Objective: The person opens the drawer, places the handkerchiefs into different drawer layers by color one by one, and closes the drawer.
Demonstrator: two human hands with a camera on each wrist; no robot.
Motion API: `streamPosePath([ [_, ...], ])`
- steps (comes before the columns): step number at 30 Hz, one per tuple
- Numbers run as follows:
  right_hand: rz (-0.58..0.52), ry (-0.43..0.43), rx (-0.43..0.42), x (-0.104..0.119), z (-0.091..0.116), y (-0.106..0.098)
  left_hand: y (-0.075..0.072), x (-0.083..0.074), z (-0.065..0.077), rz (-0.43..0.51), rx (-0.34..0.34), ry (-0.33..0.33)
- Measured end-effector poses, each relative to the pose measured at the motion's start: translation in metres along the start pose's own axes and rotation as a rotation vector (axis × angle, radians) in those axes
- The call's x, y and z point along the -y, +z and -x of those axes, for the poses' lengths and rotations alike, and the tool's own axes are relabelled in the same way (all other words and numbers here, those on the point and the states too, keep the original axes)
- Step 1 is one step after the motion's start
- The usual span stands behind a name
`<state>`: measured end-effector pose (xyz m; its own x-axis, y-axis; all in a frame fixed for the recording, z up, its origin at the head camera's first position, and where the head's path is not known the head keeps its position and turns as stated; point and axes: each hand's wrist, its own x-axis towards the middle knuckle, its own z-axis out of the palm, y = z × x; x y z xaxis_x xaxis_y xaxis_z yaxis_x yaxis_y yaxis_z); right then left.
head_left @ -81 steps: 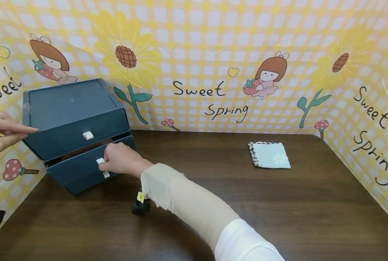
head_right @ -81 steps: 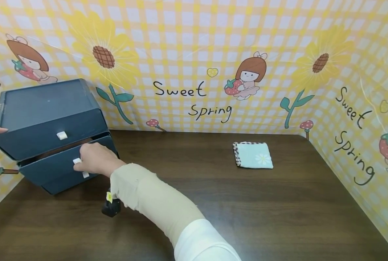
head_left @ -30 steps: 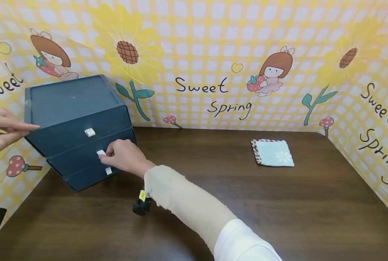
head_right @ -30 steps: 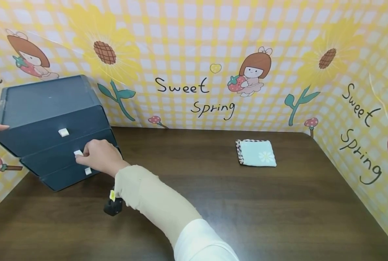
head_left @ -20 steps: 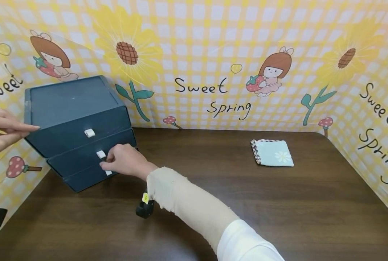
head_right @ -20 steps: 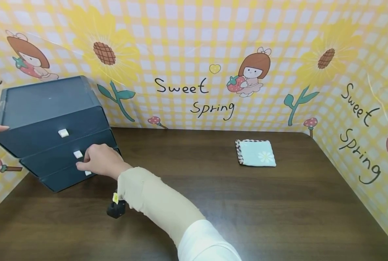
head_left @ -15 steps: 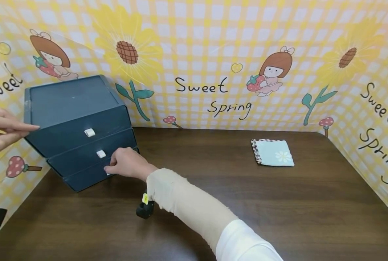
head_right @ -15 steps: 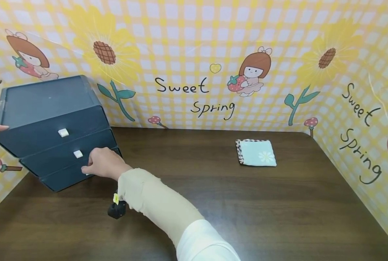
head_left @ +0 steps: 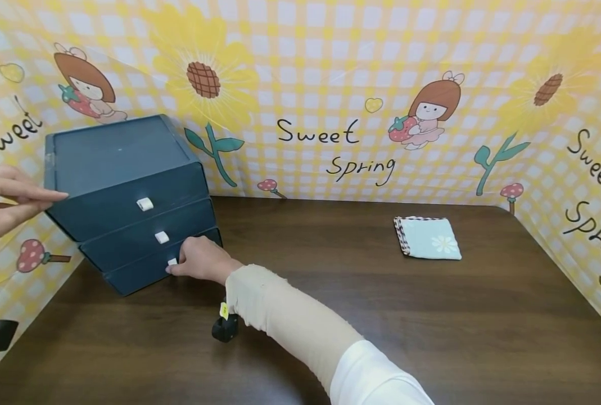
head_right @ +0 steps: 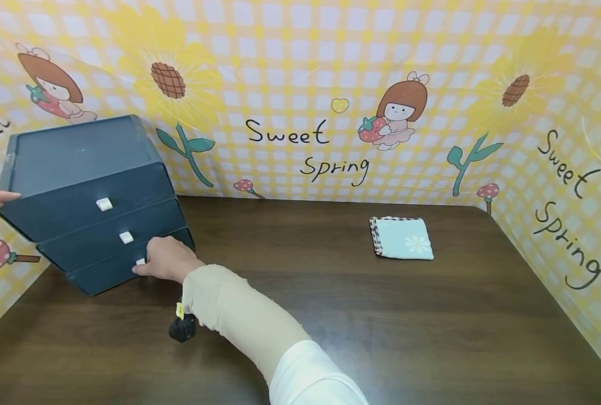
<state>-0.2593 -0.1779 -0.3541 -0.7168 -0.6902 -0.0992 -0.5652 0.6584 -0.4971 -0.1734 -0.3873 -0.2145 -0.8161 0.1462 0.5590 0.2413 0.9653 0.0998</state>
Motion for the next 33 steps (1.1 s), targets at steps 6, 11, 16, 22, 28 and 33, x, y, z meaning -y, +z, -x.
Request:
streamPosePath([
  [6,0.000,-0.030,0.020,-0.001,-0.003,-0.001,0.000,0.000,0.000,-0.010,0.004,0.009],
  [11,0.009,0.007,-0.011,-0.004,-0.004,0.002,0.000,-0.007,-0.002,-0.019,0.013,0.026],
  [16,0.036,0.008,-0.030,-0.005,-0.003,0.004,-0.002,-0.013,-0.003,-0.038,0.029,0.019],
  [22,0.042,-0.017,-0.042,-0.005,-0.002,0.005,-0.003,-0.014,-0.002,-0.038,0.031,0.013],
  [28,0.034,-0.003,-0.003,-0.004,-0.001,0.005,-0.004,-0.013,-0.001,-0.044,0.029,0.020],
  [33,0.042,-0.001,0.054,-0.002,0.000,0.004,-0.003,-0.007,0.002,-0.029,0.010,0.037],
])
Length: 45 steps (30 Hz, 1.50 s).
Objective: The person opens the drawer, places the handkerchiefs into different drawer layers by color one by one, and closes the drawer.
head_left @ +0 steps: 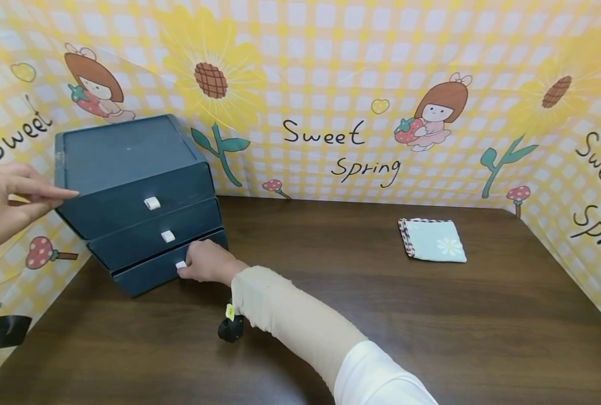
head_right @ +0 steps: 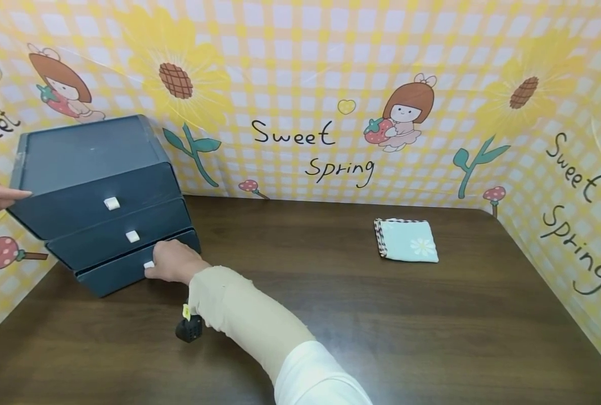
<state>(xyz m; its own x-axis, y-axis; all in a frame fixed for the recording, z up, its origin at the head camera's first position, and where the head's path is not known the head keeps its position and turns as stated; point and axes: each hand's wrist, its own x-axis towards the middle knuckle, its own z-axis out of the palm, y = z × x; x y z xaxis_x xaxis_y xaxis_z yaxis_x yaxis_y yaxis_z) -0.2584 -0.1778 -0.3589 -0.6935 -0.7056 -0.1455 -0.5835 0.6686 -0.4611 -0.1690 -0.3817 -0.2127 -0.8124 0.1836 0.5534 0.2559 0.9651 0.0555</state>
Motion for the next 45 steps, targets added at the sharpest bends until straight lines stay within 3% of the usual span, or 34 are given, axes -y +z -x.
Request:
streamPosePath([
  [28,0.122,-0.067,0.103,0.000,0.024,-0.006,0.004,0.002,-0.007,0.024,-0.016,-0.015],
  [45,0.187,-0.059,0.105,0.003,0.040,-0.001,0.004,0.000,-0.003,0.005,-0.029,0.001],
])
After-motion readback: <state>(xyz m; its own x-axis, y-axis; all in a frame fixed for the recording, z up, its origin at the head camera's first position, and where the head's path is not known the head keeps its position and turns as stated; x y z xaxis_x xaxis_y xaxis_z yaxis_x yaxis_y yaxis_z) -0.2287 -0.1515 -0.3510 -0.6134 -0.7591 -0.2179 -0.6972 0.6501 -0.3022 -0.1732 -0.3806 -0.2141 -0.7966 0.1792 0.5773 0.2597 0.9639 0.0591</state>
